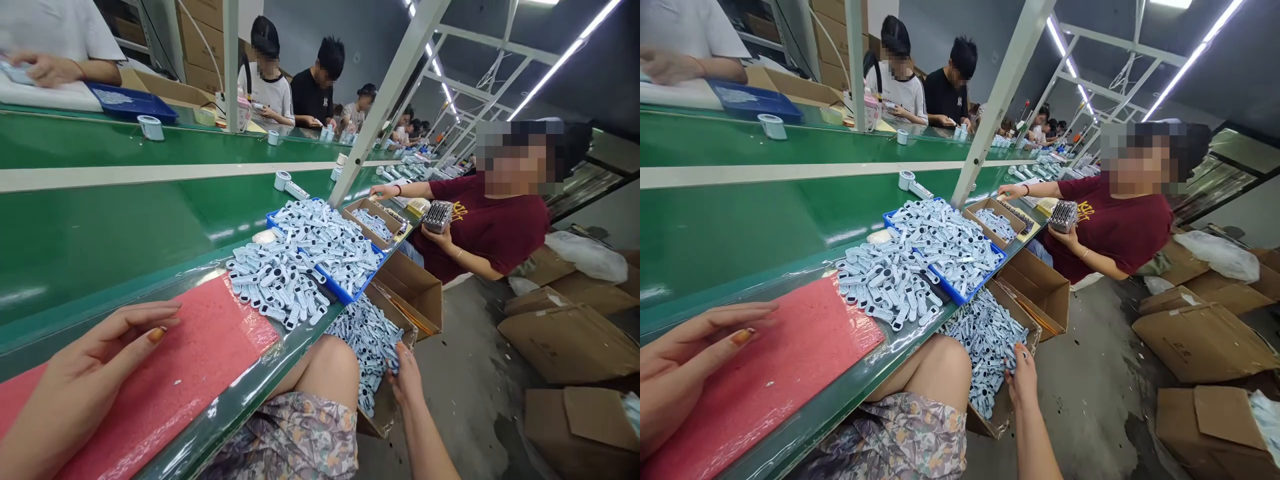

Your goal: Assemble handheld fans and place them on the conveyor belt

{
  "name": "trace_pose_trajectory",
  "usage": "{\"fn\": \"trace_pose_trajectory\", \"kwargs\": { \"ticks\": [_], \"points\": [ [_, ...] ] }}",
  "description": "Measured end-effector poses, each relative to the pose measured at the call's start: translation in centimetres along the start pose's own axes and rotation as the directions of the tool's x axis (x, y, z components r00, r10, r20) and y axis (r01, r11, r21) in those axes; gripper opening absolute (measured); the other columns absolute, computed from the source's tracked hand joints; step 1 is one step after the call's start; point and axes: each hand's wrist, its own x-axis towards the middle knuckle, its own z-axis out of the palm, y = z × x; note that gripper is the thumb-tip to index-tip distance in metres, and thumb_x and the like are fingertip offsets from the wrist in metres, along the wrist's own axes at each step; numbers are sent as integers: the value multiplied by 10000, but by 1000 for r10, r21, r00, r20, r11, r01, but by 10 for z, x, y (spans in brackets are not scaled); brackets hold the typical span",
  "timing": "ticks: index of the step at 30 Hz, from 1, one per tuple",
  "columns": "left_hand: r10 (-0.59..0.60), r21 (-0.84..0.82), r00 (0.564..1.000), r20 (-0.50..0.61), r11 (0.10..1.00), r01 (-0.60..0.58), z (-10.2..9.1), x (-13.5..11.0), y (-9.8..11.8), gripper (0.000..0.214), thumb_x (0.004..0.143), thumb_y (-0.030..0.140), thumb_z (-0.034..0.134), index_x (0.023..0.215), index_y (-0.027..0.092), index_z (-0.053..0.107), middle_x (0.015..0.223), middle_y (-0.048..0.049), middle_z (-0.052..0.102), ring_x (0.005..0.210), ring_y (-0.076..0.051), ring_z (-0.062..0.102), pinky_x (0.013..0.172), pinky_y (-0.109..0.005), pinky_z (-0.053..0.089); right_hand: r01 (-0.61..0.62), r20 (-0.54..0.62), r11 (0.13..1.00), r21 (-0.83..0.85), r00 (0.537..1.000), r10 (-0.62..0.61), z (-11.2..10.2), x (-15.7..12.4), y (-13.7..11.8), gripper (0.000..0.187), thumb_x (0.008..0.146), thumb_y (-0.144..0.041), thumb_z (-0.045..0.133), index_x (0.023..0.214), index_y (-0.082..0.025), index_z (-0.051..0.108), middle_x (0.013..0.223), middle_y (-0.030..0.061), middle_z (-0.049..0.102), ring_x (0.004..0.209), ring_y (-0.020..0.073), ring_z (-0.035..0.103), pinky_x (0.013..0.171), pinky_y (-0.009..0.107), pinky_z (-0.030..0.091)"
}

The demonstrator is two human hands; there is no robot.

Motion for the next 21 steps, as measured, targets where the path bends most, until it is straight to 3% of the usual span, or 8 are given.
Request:
{"fn": "trace_pose_trajectory", "kwargs": {
  "ticks": [4,7,8,11,13,15,17,21],
  "points": [
    [-27,-45,999,42,999,28,-1,-1,10,439,790,701,686,1079,372,722,1333,33,665,1355,-306,527,1257,-524,318,38,123,985,169,991,-59,3,-30,-65,721,693,-662,783,1266,-285,563,1063,30,653,671,142,601,477,225,449],
    [-32,-62,998,54,997,35,0,-4,18,480,784,706,687,1095,342,725,1322,1,669,1336,-309,538,1214,-461,390,127,325,933,338,914,-242,41,-76,-110,510,841,-542,767,1260,-317,584,1152,48,666,718,136,610,502,219,453],
    [-24,-71,998,54,997,28,1,-4,19,477,796,693,687,1106,334,723,1313,-7,673,1316,-302,555,1180,-421,430,168,412,921,351,856,-313,60,-94,-122,433,883,-505,746,1243,-312,605,1160,55,673,721,138,615,516,226,467],
    [13,-116,999,33,993,-9,2,-7,18,475,832,669,674,1129,302,723,1276,-35,688,1224,-286,616,1069,-347,509,394,645,865,309,582,-496,126,-148,-152,286,933,-376,708,1205,-295,666,1150,63,691,800,163,649,639,271,539],
    [23,-155,1000,21,988,-19,2,-9,15,486,864,663,650,1150,277,723,1268,-61,691,1189,-289,637,1056,-363,516,569,697,747,344,378,-609,169,-180,-166,273,918,-279,698,1189,-303,687,1152,47,681,1012,201,659,864,329,555],
    [25,-229,999,31,973,-17,1,-12,15,505,904,657,610,1186,252,715,1292,-90,683,1186,-298,644,1064,-399,517,650,719,640,411,201,-666,205,-207,-176,311,900,-236,688,1205,-299,684,1140,42,668,1080,204,648,955,350,535],
    [41,-308,998,52,951,-23,-1,-13,16,504,937,637,579,1214,235,705,1332,-107,668,1220,-302,631,1085,-415,508,703,761,578,414,82,-644,231,-227,-181,345,906,-234,684,1245,-292,672,1163,46,655,1056,192,656,950,344,545],
    [59,-343,996,70,939,-32,-1,-12,16,461,965,594,573,1250,252,691,1356,-86,665,1253,-281,615,1126,-379,474,873,846,382,304,-62,-530,257,-246,-179,326,942,-295,694,1266,-287,668,1315,68,606,1134,219,624,963,363,556]
  ]
}}
